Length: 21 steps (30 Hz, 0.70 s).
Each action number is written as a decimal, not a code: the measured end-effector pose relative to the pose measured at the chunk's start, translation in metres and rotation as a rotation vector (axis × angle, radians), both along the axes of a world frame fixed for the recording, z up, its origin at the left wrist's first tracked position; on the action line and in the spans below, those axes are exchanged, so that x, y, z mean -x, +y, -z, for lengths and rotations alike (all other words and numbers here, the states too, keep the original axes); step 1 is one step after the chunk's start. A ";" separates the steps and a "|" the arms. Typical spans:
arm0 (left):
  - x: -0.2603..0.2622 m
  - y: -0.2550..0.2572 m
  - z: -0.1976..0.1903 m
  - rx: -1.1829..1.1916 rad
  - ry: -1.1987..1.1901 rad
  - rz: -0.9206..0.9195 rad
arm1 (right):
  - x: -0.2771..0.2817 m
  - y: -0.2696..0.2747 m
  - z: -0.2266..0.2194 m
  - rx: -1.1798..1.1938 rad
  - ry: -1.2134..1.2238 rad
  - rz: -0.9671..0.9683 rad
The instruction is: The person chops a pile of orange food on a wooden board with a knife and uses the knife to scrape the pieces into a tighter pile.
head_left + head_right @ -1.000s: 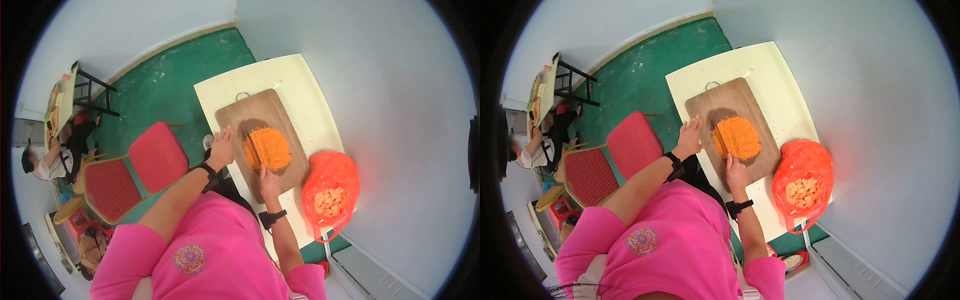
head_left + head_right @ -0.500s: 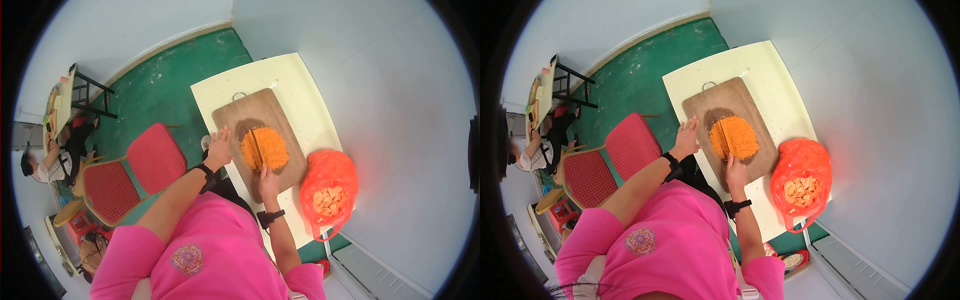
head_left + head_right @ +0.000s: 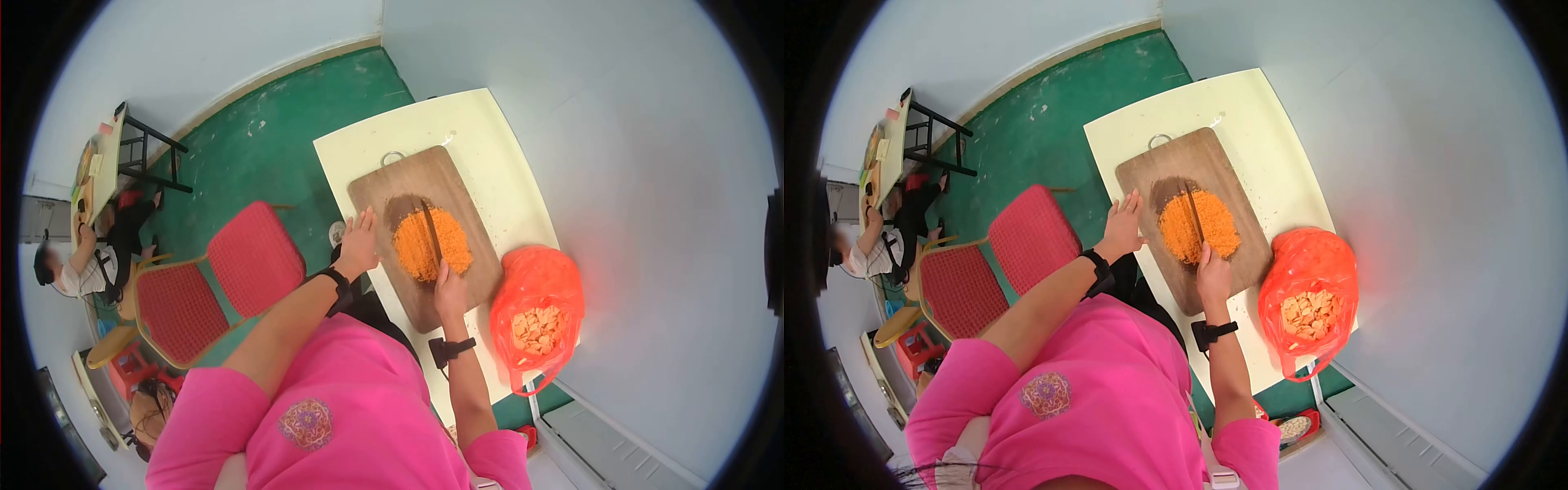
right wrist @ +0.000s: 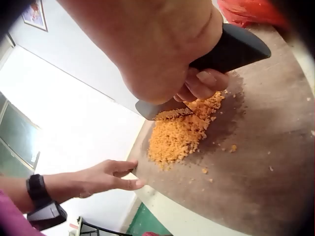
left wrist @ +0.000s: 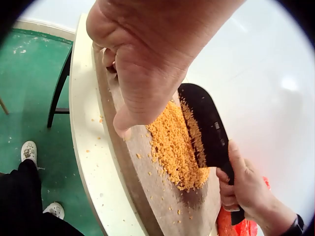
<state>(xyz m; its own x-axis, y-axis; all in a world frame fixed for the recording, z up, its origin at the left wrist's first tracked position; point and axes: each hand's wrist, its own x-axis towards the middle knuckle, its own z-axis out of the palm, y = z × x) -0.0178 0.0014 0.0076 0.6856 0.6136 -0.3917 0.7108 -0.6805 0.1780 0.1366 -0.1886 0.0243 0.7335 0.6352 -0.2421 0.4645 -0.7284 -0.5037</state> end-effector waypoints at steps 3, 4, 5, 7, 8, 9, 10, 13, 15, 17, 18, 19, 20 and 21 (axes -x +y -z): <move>-0.002 -0.002 0.001 0.000 -0.006 0.005 | -0.003 0.003 -0.002 0.065 -0.021 -0.018; -0.002 0.000 -0.001 0.006 -0.002 -0.003 | -0.005 0.004 -0.001 0.069 -0.001 -0.033; -0.003 0.003 -0.001 0.000 -0.003 -0.006 | -0.007 0.008 0.000 0.070 0.020 -0.053; 0.000 0.001 0.000 0.014 -0.024 -0.007 | -0.004 0.009 -0.006 0.053 0.029 -0.039; 0.000 0.001 0.001 0.015 -0.023 -0.008 | -0.003 0.009 -0.008 0.039 0.034 -0.018; -0.001 0.001 0.002 0.006 -0.013 -0.008 | -0.003 0.006 -0.003 0.042 0.034 -0.017; -0.002 -0.001 0.002 -0.001 -0.005 -0.006 | -0.003 0.003 0.005 0.069 0.012 -0.050; -0.002 0.000 0.001 0.010 -0.007 -0.008 | -0.006 0.001 0.012 0.043 0.003 -0.057; 0.000 0.000 0.001 0.012 -0.009 -0.009 | -0.004 0.000 0.007 -0.001 0.027 -0.036; 0.000 0.000 0.002 0.017 -0.015 -0.005 | -0.004 -0.002 -0.003 -0.072 0.009 0.054; 0.000 -0.001 0.003 0.009 -0.007 -0.008 | -0.005 -0.005 0.002 -0.068 0.009 0.056; -0.002 -0.001 0.002 0.001 -0.001 -0.008 | -0.007 -0.007 0.011 -0.019 -0.005 0.022; -0.002 -0.002 0.002 0.001 -0.004 -0.004 | -0.009 -0.009 0.019 0.027 -0.019 -0.012; -0.002 -0.002 0.001 0.010 -0.003 -0.002 | -0.010 -0.009 0.017 0.024 -0.022 -0.010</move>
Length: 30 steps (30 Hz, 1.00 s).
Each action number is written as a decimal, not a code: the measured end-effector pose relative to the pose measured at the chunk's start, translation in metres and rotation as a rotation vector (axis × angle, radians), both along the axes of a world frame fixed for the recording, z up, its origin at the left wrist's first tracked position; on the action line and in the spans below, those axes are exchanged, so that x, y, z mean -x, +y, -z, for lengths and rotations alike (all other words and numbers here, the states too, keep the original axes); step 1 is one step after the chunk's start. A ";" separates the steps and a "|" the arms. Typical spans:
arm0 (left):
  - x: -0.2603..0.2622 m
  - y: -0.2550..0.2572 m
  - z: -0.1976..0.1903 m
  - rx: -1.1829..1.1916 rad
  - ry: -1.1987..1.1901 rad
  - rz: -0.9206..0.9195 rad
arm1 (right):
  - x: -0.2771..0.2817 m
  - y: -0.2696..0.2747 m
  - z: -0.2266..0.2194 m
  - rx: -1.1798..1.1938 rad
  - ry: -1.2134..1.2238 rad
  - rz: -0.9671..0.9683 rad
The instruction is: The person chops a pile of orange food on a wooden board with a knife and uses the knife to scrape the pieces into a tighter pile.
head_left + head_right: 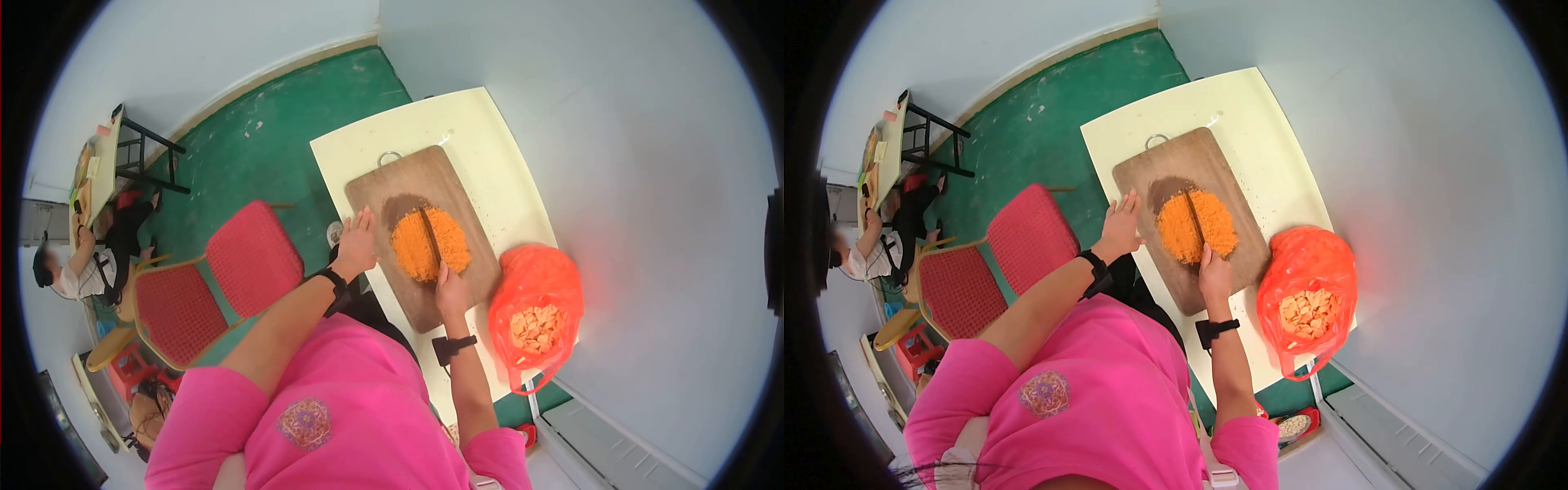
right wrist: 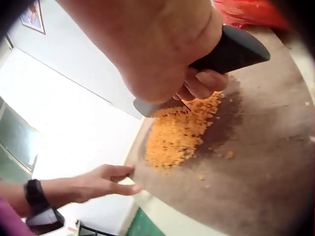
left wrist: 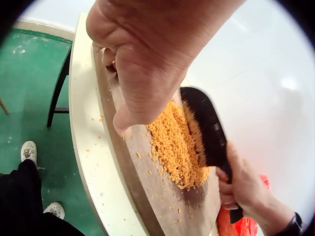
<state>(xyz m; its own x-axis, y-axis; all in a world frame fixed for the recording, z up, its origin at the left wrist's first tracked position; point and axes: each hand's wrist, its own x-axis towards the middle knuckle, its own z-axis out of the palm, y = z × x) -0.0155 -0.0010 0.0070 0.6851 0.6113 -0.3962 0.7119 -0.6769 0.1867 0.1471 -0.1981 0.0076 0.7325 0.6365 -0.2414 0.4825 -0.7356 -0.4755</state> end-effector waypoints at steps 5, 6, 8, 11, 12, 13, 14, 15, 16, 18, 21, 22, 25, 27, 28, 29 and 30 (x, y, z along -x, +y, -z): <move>0.001 0.002 0.002 -0.001 -0.001 0.002 | 0.006 0.005 -0.014 -0.054 -0.015 0.031; 0.001 0.001 0.002 -0.004 0.011 0.003 | 0.005 0.003 -0.010 -0.049 -0.015 0.036; -0.001 0.002 0.001 -0.011 0.020 0.008 | 0.001 0.004 0.001 0.013 -0.001 -0.026; 0.003 0.002 0.002 -0.004 -0.016 -0.006 | 0.000 0.008 -0.007 -0.023 0.011 0.005; 0.002 0.003 0.002 -0.007 -0.003 0.001 | 0.001 0.010 -0.009 -0.023 0.011 0.004; 0.001 0.002 0.002 -0.009 0.009 0.009 | 0.001 0.014 -0.012 0.015 0.008 -0.016; 0.000 -0.001 0.001 -0.004 0.009 0.013 | 0.001 0.012 -0.014 0.056 0.006 -0.033; 0.000 0.000 0.000 0.003 0.003 0.004 | 0.000 0.010 -0.012 0.057 0.003 -0.028; -0.001 0.002 0.000 0.007 -0.003 -0.006 | 0.000 0.009 -0.008 0.057 0.018 -0.026; -0.001 0.003 -0.001 0.003 -0.011 -0.007 | 0.001 0.013 -0.009 0.047 0.034 -0.031; 0.001 0.003 0.001 0.003 -0.006 -0.001 | 0.007 0.012 -0.013 -0.002 0.036 0.017; -0.001 0.001 0.001 -0.003 -0.002 0.001 | 0.006 0.011 -0.005 0.035 0.016 -0.025; -0.001 0.003 0.000 0.012 -0.008 -0.004 | 0.000 0.013 -0.011 0.044 0.028 -0.030; 0.000 0.003 0.000 0.006 -0.017 -0.004 | 0.003 0.016 -0.020 0.019 0.067 0.003; 0.000 0.002 0.001 0.002 -0.030 -0.004 | 0.004 0.017 -0.022 0.017 0.055 0.005; 0.000 0.000 0.002 0.006 -0.030 0.001 | 0.005 0.014 -0.023 0.018 0.043 0.012; 0.000 -0.001 0.003 0.001 -0.023 -0.002 | 0.004 0.008 -0.018 0.021 0.039 0.020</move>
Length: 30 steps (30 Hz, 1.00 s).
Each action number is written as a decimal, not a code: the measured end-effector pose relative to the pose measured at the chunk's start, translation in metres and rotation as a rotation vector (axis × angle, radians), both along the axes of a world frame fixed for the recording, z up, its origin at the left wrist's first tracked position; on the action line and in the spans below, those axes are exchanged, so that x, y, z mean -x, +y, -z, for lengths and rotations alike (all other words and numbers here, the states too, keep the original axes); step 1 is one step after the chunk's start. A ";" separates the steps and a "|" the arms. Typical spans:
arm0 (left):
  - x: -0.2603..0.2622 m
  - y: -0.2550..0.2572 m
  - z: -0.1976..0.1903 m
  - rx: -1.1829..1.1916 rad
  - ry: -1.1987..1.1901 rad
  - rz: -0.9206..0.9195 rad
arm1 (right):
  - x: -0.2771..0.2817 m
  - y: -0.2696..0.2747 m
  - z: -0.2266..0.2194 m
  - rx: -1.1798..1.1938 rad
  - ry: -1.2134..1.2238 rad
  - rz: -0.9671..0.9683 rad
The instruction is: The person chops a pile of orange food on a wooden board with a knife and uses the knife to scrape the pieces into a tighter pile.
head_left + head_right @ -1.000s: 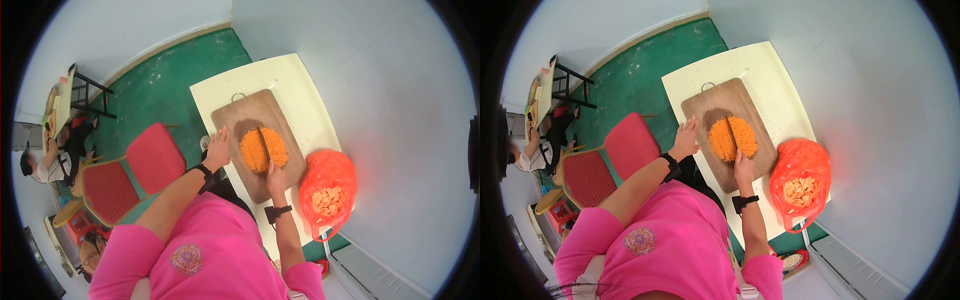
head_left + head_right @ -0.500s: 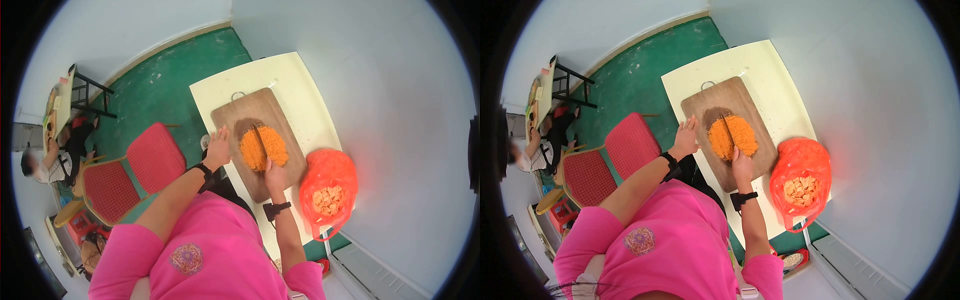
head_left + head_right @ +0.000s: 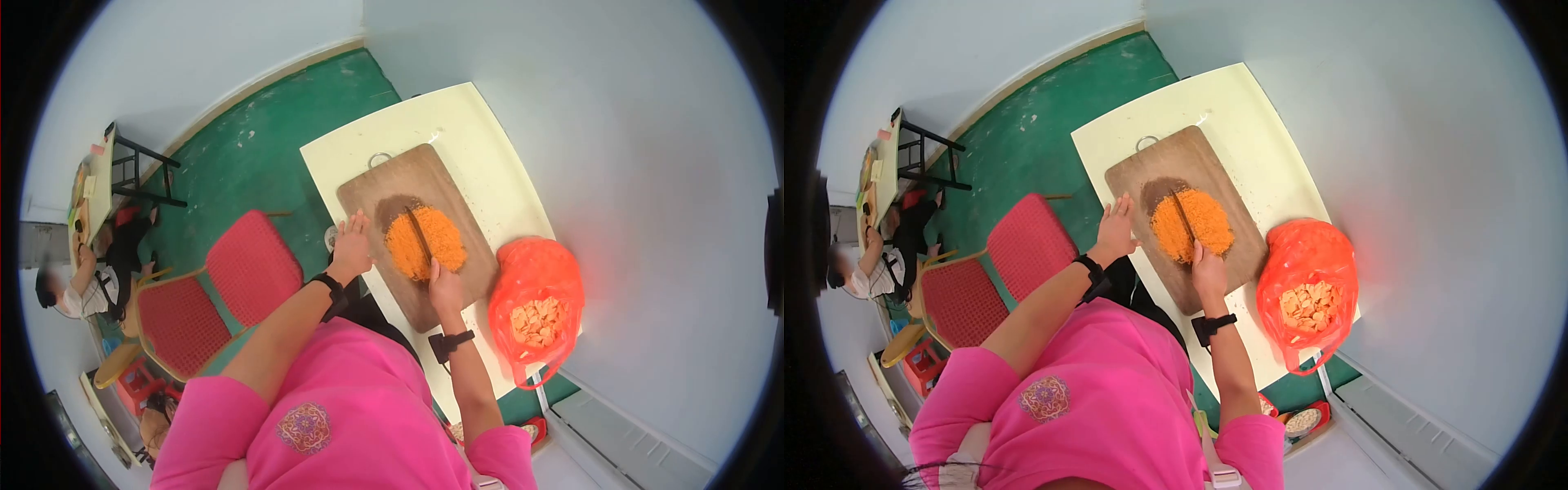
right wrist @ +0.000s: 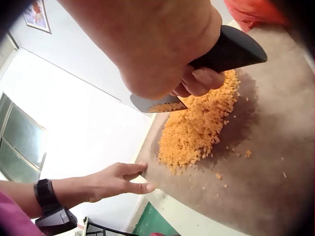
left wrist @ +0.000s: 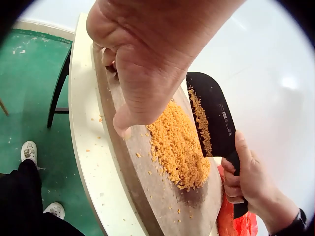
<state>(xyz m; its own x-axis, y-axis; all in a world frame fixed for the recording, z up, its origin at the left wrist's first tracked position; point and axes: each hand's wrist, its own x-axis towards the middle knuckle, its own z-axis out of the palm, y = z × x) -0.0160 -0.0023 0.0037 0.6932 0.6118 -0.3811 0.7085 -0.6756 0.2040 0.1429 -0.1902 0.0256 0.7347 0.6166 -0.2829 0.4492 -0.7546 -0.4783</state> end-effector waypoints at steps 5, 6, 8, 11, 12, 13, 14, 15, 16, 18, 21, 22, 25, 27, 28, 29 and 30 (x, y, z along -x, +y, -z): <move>0.001 0.007 -0.002 0.011 0.015 -0.003 | -0.001 -0.008 -0.002 -0.099 0.024 0.033; 0.001 0.006 -0.001 -0.010 0.017 0.003 | -0.001 -0.008 0.002 -0.098 0.028 0.034; -0.001 0.001 0.002 -0.022 0.012 0.021 | -0.006 -0.015 0.015 0.018 0.000 0.021; -0.004 0.006 -0.001 -0.005 -0.004 -0.006 | -0.010 -0.019 0.023 -0.004 0.014 0.013; -0.002 0.005 -0.002 -0.007 0.001 -0.003 | -0.009 -0.019 0.018 -0.003 0.021 0.009; 0.000 0.004 -0.002 -0.008 0.007 0.000 | -0.008 -0.019 0.008 -0.031 0.023 0.029; -0.001 0.005 -0.003 -0.008 0.012 -0.002 | -0.008 -0.019 0.002 -0.060 0.021 0.050; -0.003 0.005 -0.003 -0.016 0.034 0.000 | -0.008 -0.019 0.006 -0.057 0.024 0.051; -0.005 0.003 -0.003 -0.021 0.054 0.006 | -0.009 -0.023 0.011 0.008 0.015 0.024; -0.006 0.003 -0.006 -0.006 0.056 0.010 | -0.011 -0.026 0.012 0.074 0.006 0.002; -0.003 0.004 -0.005 0.000 0.059 0.005 | -0.008 -0.023 0.004 0.031 0.028 0.016; -0.003 0.004 -0.003 -0.003 0.053 0.008 | -0.005 -0.023 0.002 0.005 0.010 0.010; -0.006 0.004 -0.004 -0.005 0.068 0.005 | -0.002 -0.028 0.015 0.011 -0.002 -0.003; -0.009 0.005 -0.007 0.000 0.066 0.010 | -0.003 -0.023 0.016 0.027 0.001 -0.018; -0.006 0.005 -0.007 0.010 0.075 0.006 | -0.001 -0.022 0.009 -0.009 0.015 0.011; -0.003 0.004 -0.007 0.011 0.082 0.003 | 0.004 -0.022 0.004 -0.042 0.033 0.041; -0.004 0.004 -0.006 0.004 0.072 0.004 | 0.006 -0.019 0.005 -0.042 0.037 0.039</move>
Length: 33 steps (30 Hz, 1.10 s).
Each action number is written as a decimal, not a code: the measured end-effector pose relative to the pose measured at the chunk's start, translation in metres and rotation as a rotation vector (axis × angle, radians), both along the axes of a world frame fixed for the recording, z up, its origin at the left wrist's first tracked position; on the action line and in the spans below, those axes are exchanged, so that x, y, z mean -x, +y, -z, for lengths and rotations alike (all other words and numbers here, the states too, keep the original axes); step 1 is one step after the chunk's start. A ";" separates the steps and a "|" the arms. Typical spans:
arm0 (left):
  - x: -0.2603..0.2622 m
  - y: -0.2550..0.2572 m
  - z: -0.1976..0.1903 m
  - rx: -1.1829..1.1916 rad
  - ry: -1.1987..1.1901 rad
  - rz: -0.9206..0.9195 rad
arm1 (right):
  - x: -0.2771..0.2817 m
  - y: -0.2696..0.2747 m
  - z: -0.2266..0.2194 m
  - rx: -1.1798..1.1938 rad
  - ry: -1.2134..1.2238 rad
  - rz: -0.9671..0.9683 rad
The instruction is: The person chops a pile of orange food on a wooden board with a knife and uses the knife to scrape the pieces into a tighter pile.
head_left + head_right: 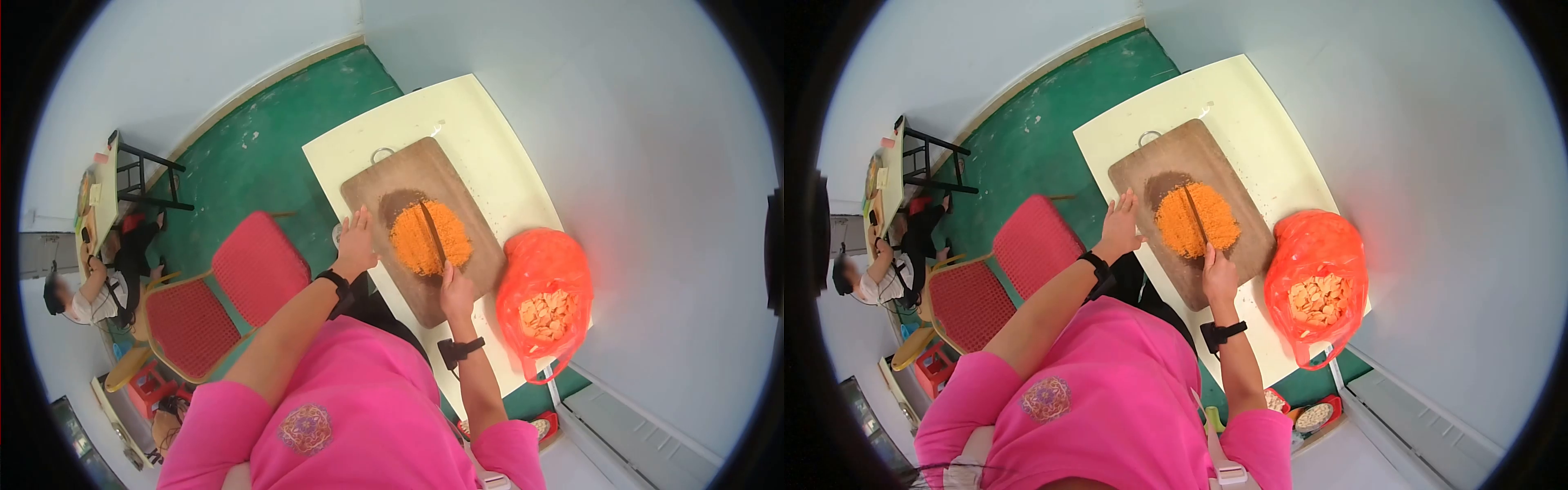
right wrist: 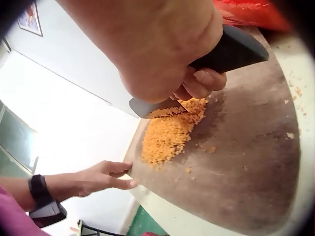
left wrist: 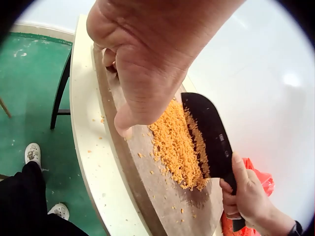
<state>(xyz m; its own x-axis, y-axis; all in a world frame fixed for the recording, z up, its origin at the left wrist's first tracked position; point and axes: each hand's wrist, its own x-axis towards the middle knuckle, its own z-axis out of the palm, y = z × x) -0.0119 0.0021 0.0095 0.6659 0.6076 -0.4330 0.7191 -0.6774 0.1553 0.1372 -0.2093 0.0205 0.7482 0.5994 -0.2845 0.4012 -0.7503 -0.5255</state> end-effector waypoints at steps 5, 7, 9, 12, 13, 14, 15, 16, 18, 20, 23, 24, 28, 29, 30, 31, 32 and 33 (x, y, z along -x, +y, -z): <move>-0.004 0.001 0.001 -0.007 -0.033 -0.008 | -0.004 0.001 0.013 0.076 -0.023 -0.072; -0.001 -0.001 0.001 0.001 -0.013 0.002 | -0.001 0.007 -0.002 0.048 -0.004 -0.052; -0.001 0.002 0.000 -0.003 -0.003 0.009 | 0.001 0.010 -0.002 0.024 0.010 -0.025; -0.003 -0.002 0.001 0.009 0.001 0.012 | 0.001 0.006 0.012 0.089 -0.045 -0.104; -0.002 0.000 0.000 0.011 0.002 0.002 | 0.000 0.008 0.010 0.064 -0.033 -0.080; -0.002 0.002 0.001 0.003 0.004 0.005 | 0.001 0.010 0.009 0.038 -0.015 -0.057; -0.001 0.001 0.002 0.001 -0.002 0.004 | 0.005 0.012 0.004 0.035 -0.010 -0.051; -0.001 0.001 0.003 0.000 -0.011 0.003 | 0.007 0.014 -0.003 0.033 0.001 -0.032; 0.000 0.002 0.004 0.000 -0.016 0.006 | 0.007 0.013 -0.003 0.034 0.008 -0.001; -0.003 -0.001 0.004 0.002 -0.028 0.010 | 0.006 0.011 0.007 0.055 -0.002 -0.052; 0.001 0.001 0.000 -0.006 0.002 0.029 | 0.008 0.014 0.001 0.005 0.029 0.004; 0.000 0.002 0.000 -0.003 -0.006 0.023 | 0.008 0.016 0.001 -0.001 0.029 0.014; -0.004 0.003 0.006 0.011 0.007 0.020 | 0.007 0.009 0.005 0.045 -0.008 -0.050; -0.007 0.004 0.007 0.007 0.004 0.030 | 0.005 0.011 0.008 0.045 0.002 -0.071; -0.007 0.004 0.006 0.008 0.013 0.027 | 0.005 0.015 0.003 0.039 0.004 -0.065; -0.005 0.005 0.005 0.012 0.026 0.024 | 0.009 0.016 -0.003 0.002 0.013 -0.021; -0.005 0.006 0.004 0.010 0.030 0.029 | 0.010 0.017 -0.007 -0.034 0.019 0.025; -0.006 0.006 0.004 0.009 0.033 0.026 | 0.010 0.017 -0.003 -0.034 0.020 0.032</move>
